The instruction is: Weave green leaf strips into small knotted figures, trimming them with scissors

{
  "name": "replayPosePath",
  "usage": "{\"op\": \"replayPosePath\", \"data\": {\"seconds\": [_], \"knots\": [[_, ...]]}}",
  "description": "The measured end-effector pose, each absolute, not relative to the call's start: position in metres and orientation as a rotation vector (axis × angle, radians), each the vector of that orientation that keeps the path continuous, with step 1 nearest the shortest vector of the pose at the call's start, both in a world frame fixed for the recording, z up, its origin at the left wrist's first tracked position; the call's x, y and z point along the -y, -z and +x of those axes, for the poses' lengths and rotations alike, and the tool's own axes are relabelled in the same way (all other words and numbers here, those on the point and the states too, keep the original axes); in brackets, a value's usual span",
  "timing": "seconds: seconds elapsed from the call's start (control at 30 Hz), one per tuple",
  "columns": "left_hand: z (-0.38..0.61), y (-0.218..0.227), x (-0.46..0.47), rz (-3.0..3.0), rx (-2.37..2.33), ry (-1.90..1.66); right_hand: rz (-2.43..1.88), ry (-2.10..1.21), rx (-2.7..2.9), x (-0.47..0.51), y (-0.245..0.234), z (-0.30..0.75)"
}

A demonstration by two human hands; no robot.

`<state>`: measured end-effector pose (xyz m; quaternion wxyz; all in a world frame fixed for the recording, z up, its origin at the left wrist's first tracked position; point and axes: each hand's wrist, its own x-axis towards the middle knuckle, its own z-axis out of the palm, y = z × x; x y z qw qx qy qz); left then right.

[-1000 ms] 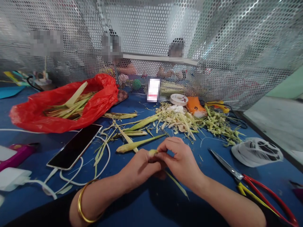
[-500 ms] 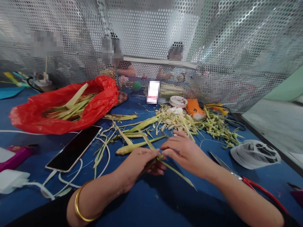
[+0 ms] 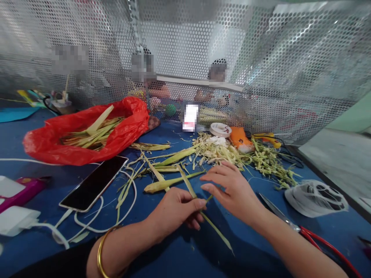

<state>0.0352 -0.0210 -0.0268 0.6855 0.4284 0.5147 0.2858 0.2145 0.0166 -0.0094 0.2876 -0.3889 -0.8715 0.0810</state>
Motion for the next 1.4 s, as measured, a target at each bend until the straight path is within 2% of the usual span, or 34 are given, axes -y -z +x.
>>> {"op": "replayPosePath", "data": {"seconds": [0.23, 0.3, 0.37, 0.57, 0.67, 1.07, 1.4], "knots": [[0.042, 0.039, 0.032, 1.1, -1.128, -0.512, -1.144, -0.837, 2.073, 0.002, 0.018, 0.188], [0.042, 0.039, 0.03, 1.035, -1.102, -0.498, -1.109, -0.851, 1.996, 0.008, 0.017, 0.186], [0.039, 0.037, 0.027, 0.939, -1.083, -0.528, -1.037, -0.675, 2.001, 0.013, 0.014, 0.185], [0.032, 0.027, 0.017, 0.622, -0.981, -0.858, -0.704, 0.181, 2.324, 0.021, 0.021, 0.188], [0.032, 0.026, 0.016, 0.566, -0.981, -0.9, -0.597, 0.451, 2.43, 0.022, 0.028, 0.19], [0.026, 0.022, 0.016, 0.532, -0.74, -1.016, -0.743, 0.545, 2.185, 0.012, 0.037, 0.195], [0.025, 0.027, 0.012, 0.54, -0.947, -0.995, -0.461, 0.696, 2.426, 0.012, 0.043, 0.194]]}}
